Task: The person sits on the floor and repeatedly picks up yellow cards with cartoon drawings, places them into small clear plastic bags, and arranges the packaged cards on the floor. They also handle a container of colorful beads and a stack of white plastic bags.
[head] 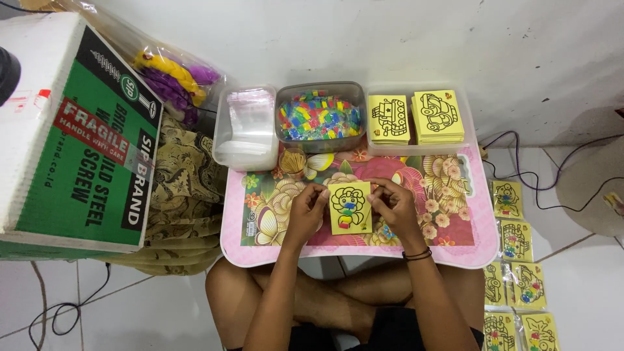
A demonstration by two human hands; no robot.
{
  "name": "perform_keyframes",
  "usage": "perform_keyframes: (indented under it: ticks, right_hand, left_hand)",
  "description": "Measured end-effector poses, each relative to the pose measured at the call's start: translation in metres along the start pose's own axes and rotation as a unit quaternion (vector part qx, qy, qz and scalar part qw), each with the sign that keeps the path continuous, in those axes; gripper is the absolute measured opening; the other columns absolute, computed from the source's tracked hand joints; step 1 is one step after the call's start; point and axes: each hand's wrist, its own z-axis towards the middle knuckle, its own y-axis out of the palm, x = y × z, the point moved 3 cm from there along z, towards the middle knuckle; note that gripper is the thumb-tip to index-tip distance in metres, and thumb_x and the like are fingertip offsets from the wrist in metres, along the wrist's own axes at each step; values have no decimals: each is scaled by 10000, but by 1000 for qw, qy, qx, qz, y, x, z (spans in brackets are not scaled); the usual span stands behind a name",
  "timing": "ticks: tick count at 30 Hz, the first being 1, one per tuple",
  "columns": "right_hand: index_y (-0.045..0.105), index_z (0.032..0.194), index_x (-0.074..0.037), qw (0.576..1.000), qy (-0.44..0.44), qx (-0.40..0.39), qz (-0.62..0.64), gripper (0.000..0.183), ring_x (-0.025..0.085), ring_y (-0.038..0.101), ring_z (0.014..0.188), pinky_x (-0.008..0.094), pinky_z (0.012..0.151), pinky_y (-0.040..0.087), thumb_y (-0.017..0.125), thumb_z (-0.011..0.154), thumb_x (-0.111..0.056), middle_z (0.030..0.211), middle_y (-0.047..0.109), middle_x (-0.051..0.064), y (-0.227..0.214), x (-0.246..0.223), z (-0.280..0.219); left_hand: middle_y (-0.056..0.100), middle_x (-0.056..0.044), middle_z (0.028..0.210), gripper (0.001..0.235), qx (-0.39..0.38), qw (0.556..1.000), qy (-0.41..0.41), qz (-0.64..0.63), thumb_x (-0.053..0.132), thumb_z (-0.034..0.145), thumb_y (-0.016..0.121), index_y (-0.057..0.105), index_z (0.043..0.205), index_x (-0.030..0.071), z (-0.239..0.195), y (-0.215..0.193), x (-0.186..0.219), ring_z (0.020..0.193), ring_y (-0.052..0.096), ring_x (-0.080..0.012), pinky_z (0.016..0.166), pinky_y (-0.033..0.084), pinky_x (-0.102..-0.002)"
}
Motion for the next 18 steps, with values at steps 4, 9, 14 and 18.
perform_keyframes:
  ticks: [4, 9, 14, 18]
  right_hand:
    - [689, 1163, 68, 1000, 7, 13, 3, 277, 120, 569, 484, 257, 449, 504, 695, 894, 3, 581, 618, 111, -2, 13, 1]
    - [704, 1139, 61, 999, -2, 45, -26, 209, 124, 584, 474, 259, 462, 479, 681, 945, -13, 639, 637, 111, -3, 15, 0]
    - [707, 1139, 48, 998, -8, 46, -38, 191, 120, 577, 478, 253, 473, 474, 671, 964, -20, 635, 634, 104, -3, 19, 1]
    - [663, 1223, 21, 998, -19, 46, -28, 262, 132, 560, 478, 268, 475, 475, 664, 964, -23, 671, 637, 116, -2, 0, 3]
  left_hand:
    - [590, -61, 656, 178, -5, 1000, 6, 18, 178, 1032, 605, 705, 982, 39, 0, 0, 7, 674, 544, -148, 650, 463, -305]
    - [662, -190, 1028, 230, -22, 995, 79, 55, 233, 971, 704, 654, 983, 9, 0, 2, 16, 879, 610, -244, 772, 493, -404]
    - [631, -76, 783, 167, -9, 999, 28, 19, 176, 949, 740, 652, 996, 41, -1, 1, -1, 757, 587, -156, 689, 499, -319]
    - [618, -57, 711, 158, 4, 1000, 3, 14, 151, 932, 758, 654, 982, 42, 1, 0, -8, 687, 574, -140, 652, 489, -304]
